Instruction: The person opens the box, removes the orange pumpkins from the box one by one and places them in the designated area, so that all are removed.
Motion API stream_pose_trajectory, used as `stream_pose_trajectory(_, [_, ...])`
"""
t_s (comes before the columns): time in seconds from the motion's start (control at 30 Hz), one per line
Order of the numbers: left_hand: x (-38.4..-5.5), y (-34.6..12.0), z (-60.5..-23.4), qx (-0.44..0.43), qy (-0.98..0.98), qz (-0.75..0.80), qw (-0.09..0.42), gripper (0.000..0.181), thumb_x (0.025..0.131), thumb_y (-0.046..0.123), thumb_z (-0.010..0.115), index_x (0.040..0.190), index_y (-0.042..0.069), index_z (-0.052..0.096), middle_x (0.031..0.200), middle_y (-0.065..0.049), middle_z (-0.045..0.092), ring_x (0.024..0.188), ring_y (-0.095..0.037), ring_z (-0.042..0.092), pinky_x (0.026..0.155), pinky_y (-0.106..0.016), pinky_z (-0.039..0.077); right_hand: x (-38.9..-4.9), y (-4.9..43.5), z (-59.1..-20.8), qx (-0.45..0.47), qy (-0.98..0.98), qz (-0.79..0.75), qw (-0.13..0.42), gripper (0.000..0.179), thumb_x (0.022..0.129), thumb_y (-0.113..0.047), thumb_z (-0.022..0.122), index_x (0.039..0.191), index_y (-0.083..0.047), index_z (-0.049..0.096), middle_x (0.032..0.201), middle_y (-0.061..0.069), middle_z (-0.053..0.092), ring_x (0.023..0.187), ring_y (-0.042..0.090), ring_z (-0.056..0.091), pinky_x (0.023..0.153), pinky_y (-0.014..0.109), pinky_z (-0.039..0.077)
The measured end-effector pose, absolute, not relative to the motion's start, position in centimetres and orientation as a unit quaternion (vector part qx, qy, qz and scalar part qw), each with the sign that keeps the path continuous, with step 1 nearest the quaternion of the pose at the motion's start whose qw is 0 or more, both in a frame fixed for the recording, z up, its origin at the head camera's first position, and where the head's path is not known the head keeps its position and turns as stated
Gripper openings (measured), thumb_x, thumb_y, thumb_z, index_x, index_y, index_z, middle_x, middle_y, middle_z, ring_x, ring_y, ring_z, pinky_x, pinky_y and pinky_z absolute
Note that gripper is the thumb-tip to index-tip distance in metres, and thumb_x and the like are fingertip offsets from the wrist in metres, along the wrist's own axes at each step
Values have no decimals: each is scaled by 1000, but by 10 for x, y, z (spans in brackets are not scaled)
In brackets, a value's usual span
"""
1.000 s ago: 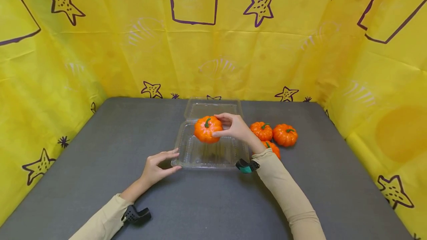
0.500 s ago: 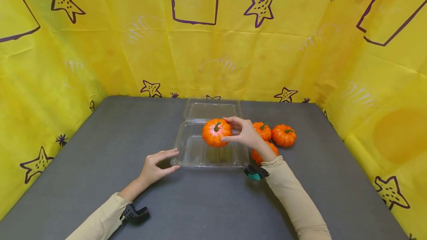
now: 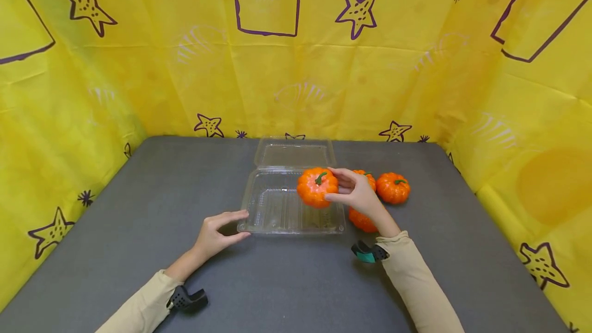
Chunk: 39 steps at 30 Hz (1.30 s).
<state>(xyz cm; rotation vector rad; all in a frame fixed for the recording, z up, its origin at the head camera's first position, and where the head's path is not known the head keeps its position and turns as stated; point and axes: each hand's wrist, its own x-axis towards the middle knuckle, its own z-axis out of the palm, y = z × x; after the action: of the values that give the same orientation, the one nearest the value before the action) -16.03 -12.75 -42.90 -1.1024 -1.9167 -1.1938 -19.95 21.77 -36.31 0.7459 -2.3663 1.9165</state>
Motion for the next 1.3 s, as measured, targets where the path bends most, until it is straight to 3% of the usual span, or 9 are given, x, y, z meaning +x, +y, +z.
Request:
stream_pose_trajectory(0.2, [-162, -127, -430, -427, -717, -453, 313, 31, 63, 8, 80, 89, -4, 67, 86, -23, 64, 78, -34, 63, 76, -29, 49, -189, 239, -364, 217, -764, 608, 27, 53, 75, 4, 68, 121, 14, 44, 116, -2, 55, 97, 7, 56, 79, 23, 46])
stream_pose_trajectory(0.33, [-164, -126, -429, -433, -714, -452, 314, 30, 65, 9, 80, 88, -4, 67, 85, -24, 64, 77, -34, 63, 75, -30, 49, -184, 250, -365, 196, -775, 599, 46, 50, 76, 5, 67, 119, 16, 45, 109, -10, 56, 94, 4, 56, 77, 19, 46])
stream_pose_trajectory(0.43, [-163, -126, -428, -435, -712, -453, 312, 29, 65, 9, 79, 88, -5, 67, 85, -24, 64, 77, -35, 63, 75, -32, 50, -182, 258, -367, 179, -779, 600, 45, 50, 75, 5, 68, 119, 15, 46, 107, -8, 56, 92, 3, 57, 76, 19, 47])
stream_pose_trajectory(0.67, [-163, -124, -426, -439, -706, -456, 317, 28, 68, 11, 78, 88, -3, 67, 84, -24, 64, 76, -34, 63, 74, -30, 50, -176, 275, -370, 159, -782, 602, 43, 45, 76, 5, 67, 118, -2, 56, 106, -12, 55, 90, 3, 57, 73, 19, 48])
stream_pose_trajectory(1.1, [-165, -126, -425, -442, -702, -459, 319, 29, 65, 7, 79, 89, -4, 67, 84, -24, 64, 74, -34, 63, 73, -28, 50, -180, 283, -373, 180, -744, 642, 52, 45, 73, 13, 66, 110, -12, 61, 106, -14, 60, 88, 4, 59, 73, 17, 47])
stream_pose_trajectory(1.3, [-164, -125, -427, -441, -703, -458, 319, 29, 64, 7, 80, 88, -4, 67, 83, -24, 64, 74, -34, 63, 74, -26, 49, -178, 290, -369, 156, -772, 614, 47, 42, 75, 9, 66, 115, 3, 55, 104, -16, 60, 88, 3, 59, 72, 18, 48])
